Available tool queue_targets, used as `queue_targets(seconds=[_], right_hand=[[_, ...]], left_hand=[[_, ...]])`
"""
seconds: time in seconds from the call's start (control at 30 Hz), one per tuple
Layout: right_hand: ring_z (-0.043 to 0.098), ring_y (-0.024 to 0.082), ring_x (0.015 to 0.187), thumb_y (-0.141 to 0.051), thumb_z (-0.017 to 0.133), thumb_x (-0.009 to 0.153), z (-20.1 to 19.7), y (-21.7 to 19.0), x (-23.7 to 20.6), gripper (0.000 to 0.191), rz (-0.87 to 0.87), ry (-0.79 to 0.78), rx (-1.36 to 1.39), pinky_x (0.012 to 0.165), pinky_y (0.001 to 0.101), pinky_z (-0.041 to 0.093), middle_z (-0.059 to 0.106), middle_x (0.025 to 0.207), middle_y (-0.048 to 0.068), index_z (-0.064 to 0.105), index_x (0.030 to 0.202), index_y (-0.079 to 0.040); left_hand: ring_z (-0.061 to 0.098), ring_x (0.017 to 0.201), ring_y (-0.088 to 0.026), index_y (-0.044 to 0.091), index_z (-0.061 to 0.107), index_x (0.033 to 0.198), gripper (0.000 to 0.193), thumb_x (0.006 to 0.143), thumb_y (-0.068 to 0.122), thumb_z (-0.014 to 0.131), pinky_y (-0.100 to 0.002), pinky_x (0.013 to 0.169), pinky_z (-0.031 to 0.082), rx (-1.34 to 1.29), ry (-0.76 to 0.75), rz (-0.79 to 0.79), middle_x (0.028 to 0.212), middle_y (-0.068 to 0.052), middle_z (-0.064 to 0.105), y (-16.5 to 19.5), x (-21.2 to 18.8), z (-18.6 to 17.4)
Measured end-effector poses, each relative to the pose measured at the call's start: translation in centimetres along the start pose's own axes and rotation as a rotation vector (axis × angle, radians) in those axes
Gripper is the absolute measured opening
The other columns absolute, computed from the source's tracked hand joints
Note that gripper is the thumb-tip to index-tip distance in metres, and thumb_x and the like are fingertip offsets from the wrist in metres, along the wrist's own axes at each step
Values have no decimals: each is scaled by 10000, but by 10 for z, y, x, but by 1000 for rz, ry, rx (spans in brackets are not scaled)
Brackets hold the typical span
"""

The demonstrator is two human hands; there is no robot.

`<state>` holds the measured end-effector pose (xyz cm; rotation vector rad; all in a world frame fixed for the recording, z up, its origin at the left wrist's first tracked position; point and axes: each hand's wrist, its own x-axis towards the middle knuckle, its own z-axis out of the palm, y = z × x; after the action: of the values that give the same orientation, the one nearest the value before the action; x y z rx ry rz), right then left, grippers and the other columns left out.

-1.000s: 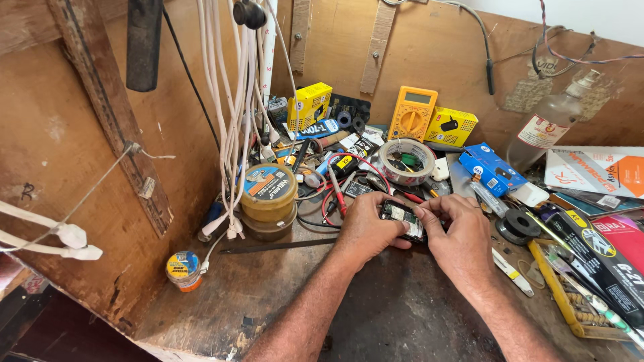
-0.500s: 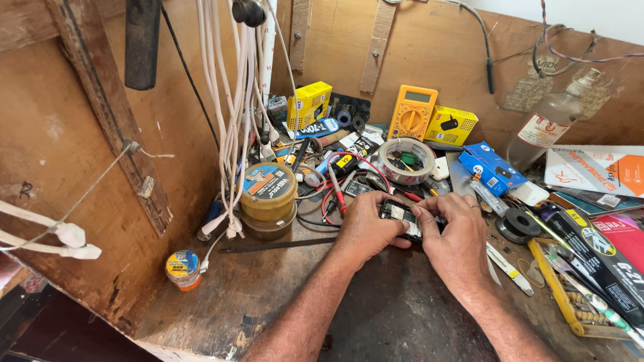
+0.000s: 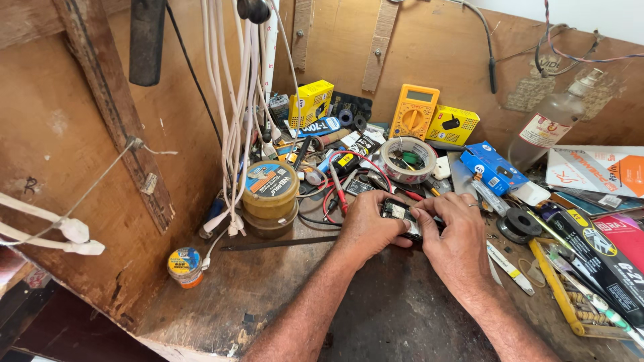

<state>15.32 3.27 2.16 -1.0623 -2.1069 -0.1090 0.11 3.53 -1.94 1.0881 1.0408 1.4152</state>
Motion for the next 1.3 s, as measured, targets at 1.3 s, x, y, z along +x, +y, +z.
queue_targets(seconds=[1.3], right_hand=[[724,235,1036,-5,676,925,-12,-16,-24,205,35,60,249,870,347,592,695,1137,141,692,1125,-46]], left_hand=[[745,811,-199,-83,671,1078,295,784,-81,701,-315,631,690,-108,-24,-24,990,-134,725,-5,3,-2]])
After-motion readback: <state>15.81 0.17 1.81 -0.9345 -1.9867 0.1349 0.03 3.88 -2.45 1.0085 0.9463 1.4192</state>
